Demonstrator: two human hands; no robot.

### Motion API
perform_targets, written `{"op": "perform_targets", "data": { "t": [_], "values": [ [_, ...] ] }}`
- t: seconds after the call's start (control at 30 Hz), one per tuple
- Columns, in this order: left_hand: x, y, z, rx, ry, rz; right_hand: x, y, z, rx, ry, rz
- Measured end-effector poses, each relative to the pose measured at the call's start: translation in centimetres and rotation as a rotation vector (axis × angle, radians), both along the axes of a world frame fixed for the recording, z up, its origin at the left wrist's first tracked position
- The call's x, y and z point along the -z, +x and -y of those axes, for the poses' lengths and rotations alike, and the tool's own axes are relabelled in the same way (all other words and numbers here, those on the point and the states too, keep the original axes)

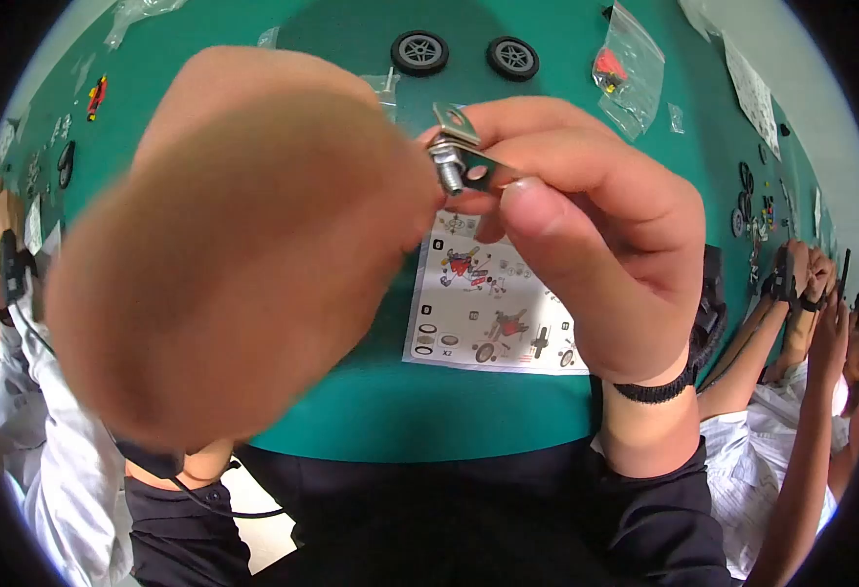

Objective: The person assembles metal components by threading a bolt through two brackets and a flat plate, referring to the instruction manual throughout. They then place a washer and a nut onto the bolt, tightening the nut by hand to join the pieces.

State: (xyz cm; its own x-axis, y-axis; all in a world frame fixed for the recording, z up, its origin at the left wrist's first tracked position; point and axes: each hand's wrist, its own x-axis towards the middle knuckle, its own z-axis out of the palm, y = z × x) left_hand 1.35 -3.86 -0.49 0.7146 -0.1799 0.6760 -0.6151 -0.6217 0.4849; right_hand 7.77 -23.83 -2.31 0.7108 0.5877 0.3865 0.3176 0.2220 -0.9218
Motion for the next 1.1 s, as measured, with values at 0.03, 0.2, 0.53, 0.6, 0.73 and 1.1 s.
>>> {"op": "perform_targets", "data": {
  "t": [0.03, 0.2, 0.53, 0.6, 0.73, 1.1],
  "values": [
    [-0.5, -0.2, -0.1, -0.012, 0.113, 0.023, 0.0, -0.3, -0.1, -0.007, 0.02, -0.045],
    [0.0, 0.2, -0.3, 0.045, 0.141, 0.016, -0.1, -0.4, -0.5, -0.032, 0.07, -0.15],
    [0.8, 0.4, 0.2, 0.021, -0.101, -0.256, 0.4, -0.1, -0.2, 0.148, -0.033, 0.198],
    [0.7, 0.6, 0.4, 0.007, -0.002, -0.172, 0.5, 0.1, -0.2, 0.133, -0.017, 0.206],
    [0.2, 0.7, 0.4, -0.082, 0.018, -0.317, -0.3, -0.1, 0.2, 0.218, -0.095, 0.137],
    [2.1, 0.9, 1.0, 0.103, -0.408, -0.899, 1.6, 2.3, 1.9, 0.677, -0.54, 0.447]
  ]
}}
